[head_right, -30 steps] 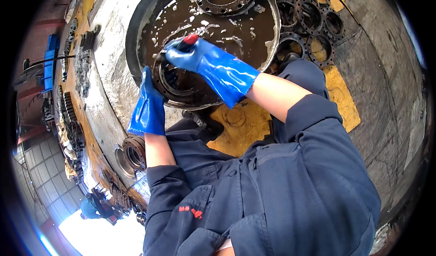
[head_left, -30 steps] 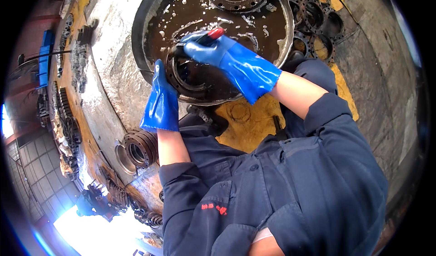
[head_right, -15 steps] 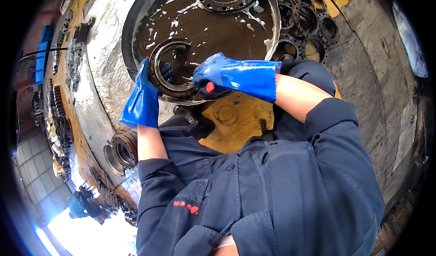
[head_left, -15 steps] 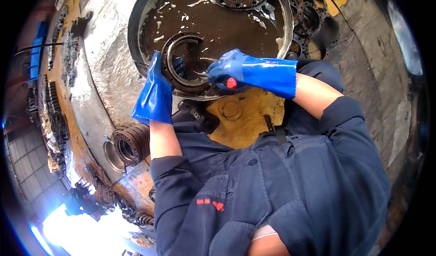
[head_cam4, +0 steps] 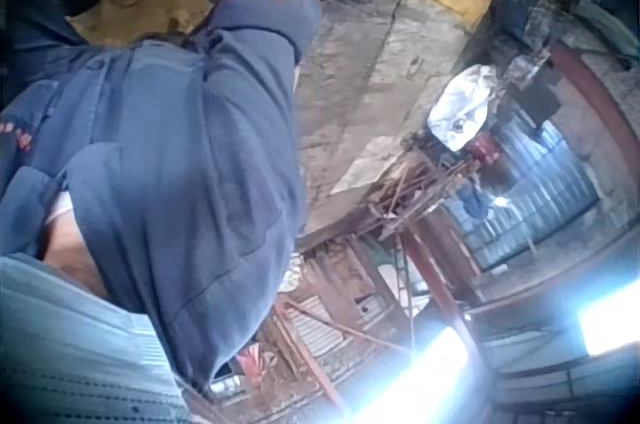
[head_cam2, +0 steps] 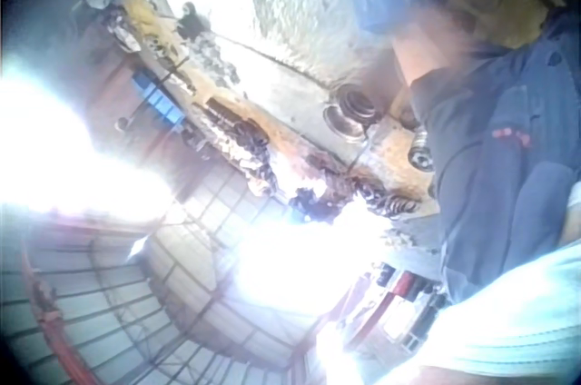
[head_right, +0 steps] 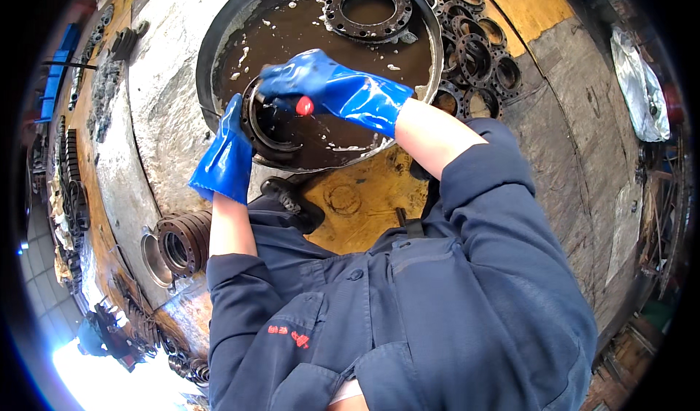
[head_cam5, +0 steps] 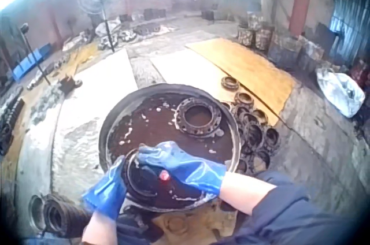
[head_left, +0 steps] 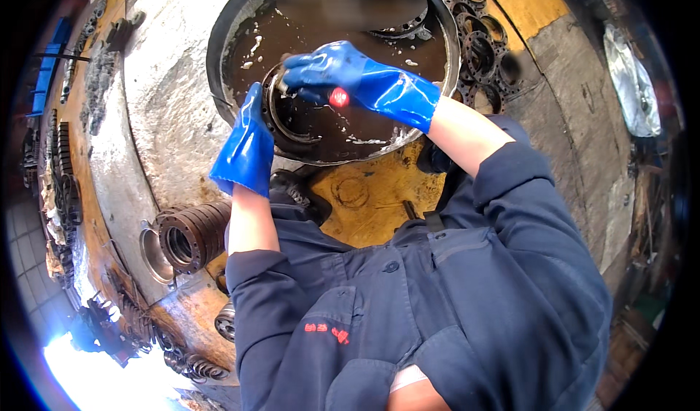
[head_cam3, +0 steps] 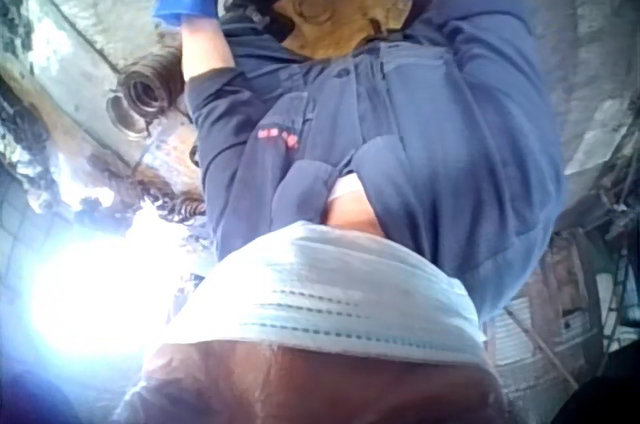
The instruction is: The person scrubs circular metal parts with a red-handled brush in a basin of dark liquid. They repeatedly dip the parts into the liquid and scrub both sides before placing them aside. The person handles multiple parts one at a time in a repetitive cleaning cycle.
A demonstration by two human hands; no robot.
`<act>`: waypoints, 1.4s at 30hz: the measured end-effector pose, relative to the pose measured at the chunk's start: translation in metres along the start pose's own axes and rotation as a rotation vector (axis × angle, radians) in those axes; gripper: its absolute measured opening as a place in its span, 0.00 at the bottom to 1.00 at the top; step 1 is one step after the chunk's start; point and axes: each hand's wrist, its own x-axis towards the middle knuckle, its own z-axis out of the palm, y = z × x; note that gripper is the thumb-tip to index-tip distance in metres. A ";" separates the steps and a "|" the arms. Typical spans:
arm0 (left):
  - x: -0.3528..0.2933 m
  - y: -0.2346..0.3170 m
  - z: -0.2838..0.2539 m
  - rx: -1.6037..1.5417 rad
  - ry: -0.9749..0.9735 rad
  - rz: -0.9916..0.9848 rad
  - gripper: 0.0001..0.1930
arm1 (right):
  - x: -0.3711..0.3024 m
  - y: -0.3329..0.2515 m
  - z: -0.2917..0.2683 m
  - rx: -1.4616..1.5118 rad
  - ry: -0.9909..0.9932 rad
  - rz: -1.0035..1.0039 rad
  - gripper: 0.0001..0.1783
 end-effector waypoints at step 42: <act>-0.016 0.014 0.006 0.127 0.081 -0.103 0.34 | -0.016 -0.045 -0.007 0.277 -0.612 0.953 0.16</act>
